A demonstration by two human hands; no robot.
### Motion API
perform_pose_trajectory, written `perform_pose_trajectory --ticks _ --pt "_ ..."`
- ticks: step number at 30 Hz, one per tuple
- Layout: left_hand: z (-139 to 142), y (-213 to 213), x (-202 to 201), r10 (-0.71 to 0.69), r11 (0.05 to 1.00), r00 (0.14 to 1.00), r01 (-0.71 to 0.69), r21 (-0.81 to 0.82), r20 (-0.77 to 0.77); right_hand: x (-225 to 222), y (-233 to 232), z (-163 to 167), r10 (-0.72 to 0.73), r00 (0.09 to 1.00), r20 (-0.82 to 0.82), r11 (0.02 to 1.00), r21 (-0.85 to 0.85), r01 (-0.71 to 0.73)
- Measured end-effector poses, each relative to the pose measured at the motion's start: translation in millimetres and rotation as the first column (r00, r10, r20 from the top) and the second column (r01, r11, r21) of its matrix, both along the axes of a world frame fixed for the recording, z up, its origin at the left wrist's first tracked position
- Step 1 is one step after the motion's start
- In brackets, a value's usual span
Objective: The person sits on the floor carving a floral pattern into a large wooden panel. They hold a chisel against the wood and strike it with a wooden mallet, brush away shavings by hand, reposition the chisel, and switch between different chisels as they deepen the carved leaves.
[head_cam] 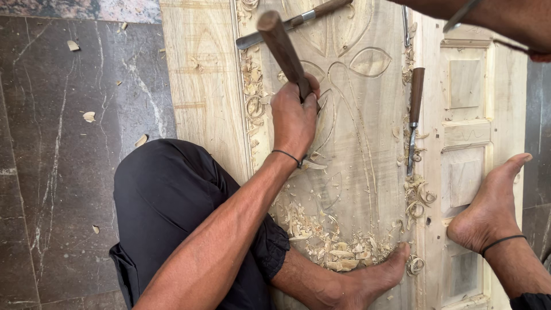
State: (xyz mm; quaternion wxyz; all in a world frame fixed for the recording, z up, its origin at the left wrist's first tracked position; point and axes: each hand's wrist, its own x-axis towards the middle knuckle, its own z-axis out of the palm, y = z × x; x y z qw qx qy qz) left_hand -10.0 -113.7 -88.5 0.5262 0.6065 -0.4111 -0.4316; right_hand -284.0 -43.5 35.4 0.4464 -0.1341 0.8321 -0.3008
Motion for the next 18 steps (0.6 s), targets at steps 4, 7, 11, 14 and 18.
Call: perform_pose_trajectory --ticks 4,7,11,14,18 --pt "1 -1 0 -0.001 0.998 1.0 0.002 -0.059 0.013 0 1 1 -0.018 0.999 -0.038 0.999 0.035 0.019" --pt "2 -2 3 -0.023 1.0 1.0 0.023 0.006 -0.019 -7 2 -2 0.047 0.998 -0.041 0.999 -0.023 -0.048" --pt "4 -1 6 -0.025 0.999 0.999 0.026 0.024 -0.02 -16 4 -6 0.01 0.997 -0.078 1.0 0.024 -0.008" --pt "5 2 8 -0.023 1.0 1.0 0.023 -0.003 -0.018 -20 5 -8 0.036 0.998 -0.06 0.999 -0.004 -0.037" --pt "4 4 9 -0.027 0.999 1.0 0.027 0.025 -0.015 -23 4 -9 0.068 0.994 -0.085 0.998 -0.007 -0.069"
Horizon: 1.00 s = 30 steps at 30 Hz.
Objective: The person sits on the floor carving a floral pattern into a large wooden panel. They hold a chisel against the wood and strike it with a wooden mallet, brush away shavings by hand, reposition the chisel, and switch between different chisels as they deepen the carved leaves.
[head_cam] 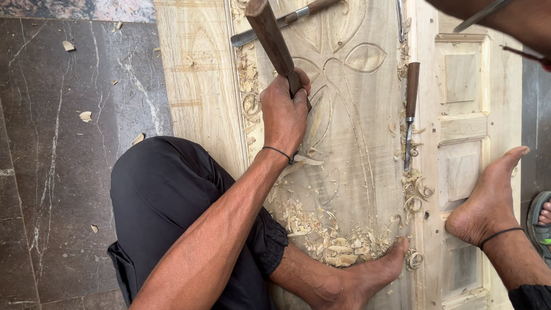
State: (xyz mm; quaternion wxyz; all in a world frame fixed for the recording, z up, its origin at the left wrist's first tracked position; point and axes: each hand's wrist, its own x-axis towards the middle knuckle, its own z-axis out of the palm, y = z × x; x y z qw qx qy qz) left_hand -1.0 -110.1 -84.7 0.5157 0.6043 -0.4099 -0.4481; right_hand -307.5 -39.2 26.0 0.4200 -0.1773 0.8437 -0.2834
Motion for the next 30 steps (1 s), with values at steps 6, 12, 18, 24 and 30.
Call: perform_pose_trajectory --ticks 6,12,18,24,30 --pt "-2 0 -1 0.017 0.999 1.0 -0.016 -0.033 0.026 -4 1 -3 -0.091 0.991 0.1 0.996 0.003 0.091" --pt "-1 0 1 0.037 0.992 0.998 -0.03 0.122 -0.056 -2 3 -2 -0.041 0.995 0.095 0.999 -0.023 0.043" --pt "-3 3 0 0.077 0.996 0.995 -0.079 -0.031 -0.062 -3 3 -2 -0.012 0.995 0.102 0.999 -0.046 0.016" --pt "-10 6 -4 0.083 0.995 0.983 -0.072 0.072 -0.165 -7 2 -4 -0.053 0.998 -0.035 0.998 0.025 0.054" --pt "-7 12 -5 0.09 0.993 0.995 -0.092 -0.079 -0.031 2 0 2 -0.062 0.998 0.026 0.998 0.001 0.062"
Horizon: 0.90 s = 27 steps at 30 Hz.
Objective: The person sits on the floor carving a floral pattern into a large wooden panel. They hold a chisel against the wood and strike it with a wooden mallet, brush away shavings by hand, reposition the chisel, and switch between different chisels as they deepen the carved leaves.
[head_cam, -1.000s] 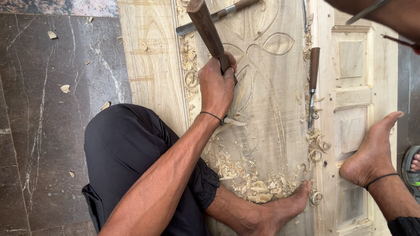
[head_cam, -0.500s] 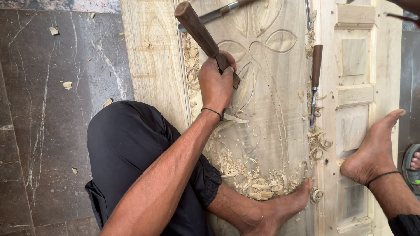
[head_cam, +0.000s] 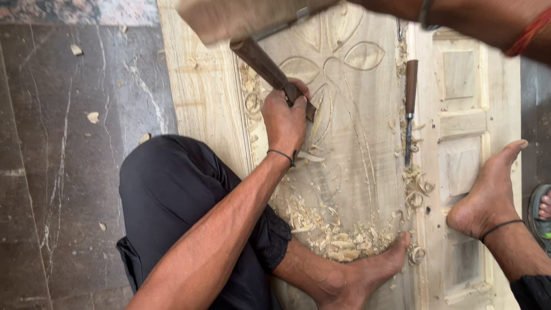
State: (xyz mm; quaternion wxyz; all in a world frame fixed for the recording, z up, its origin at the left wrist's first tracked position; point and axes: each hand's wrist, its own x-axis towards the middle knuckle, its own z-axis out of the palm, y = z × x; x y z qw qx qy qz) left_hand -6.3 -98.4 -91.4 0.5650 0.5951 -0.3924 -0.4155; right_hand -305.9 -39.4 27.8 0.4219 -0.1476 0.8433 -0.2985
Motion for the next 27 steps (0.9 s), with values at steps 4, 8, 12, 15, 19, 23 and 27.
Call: perform_pose_trajectory --ticks 4,8,12,15,19,23,27 --pt "7 3 3 0.01 0.998 0.992 -0.003 0.055 -0.124 3 1 4 -0.036 0.998 0.052 0.999 0.028 0.035" --pt "10 2 12 -0.036 0.996 0.988 0.048 0.078 -0.153 0 4 4 0.007 1.0 0.02 1.0 -0.005 -0.007" --pt "7 2 15 -0.065 0.992 0.987 0.08 0.094 -0.149 -1 8 4 0.053 0.999 -0.005 0.999 -0.004 -0.053" --pt "3 1 14 -0.041 0.997 0.996 0.046 0.063 -0.078 3 9 4 0.019 0.999 0.032 1.0 -0.004 -0.018" --pt "1 0 13 -0.056 0.995 0.996 0.062 0.083 -0.072 7 7 5 0.029 1.0 -0.003 1.0 0.01 -0.029" --pt "5 2 13 -0.072 0.991 0.995 0.079 0.107 -0.072 4 7 5 0.029 0.999 -0.016 0.999 0.03 -0.029" --pt "8 4 14 -0.083 0.992 0.994 0.09 0.086 -0.074 2 8 4 0.118 0.993 0.004 0.992 -0.05 -0.118"
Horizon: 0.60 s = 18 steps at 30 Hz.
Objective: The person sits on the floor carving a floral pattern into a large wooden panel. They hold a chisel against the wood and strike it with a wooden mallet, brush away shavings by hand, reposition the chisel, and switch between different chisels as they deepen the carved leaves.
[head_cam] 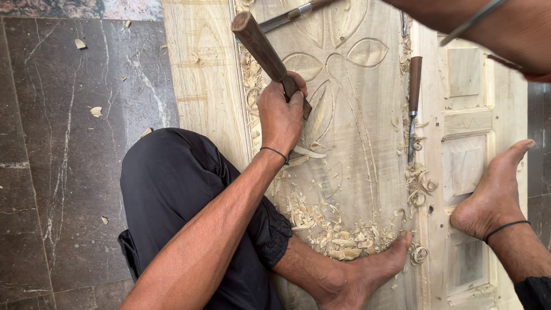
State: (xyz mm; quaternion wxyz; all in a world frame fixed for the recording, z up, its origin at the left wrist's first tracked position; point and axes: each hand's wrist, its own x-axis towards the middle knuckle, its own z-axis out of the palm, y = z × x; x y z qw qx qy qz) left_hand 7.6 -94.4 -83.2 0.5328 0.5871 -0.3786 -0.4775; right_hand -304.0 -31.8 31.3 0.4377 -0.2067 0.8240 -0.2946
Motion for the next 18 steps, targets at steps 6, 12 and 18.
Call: perform_pose_trajectory --ticks 6,12,18 --pt "-5 1 -2 0.017 0.998 0.998 -0.013 -0.059 0.06 3 -1 2 -0.103 0.995 0.003 0.991 0.091 0.102" --pt "-10 3 -5 0.044 0.998 0.997 -0.041 -0.049 0.067 1 0 1 -0.046 0.999 0.023 0.999 0.029 0.045" --pt "-8 3 -6 0.053 0.999 0.997 -0.053 0.008 -0.062 2 -1 2 -0.069 0.996 -0.054 0.994 0.076 0.073"
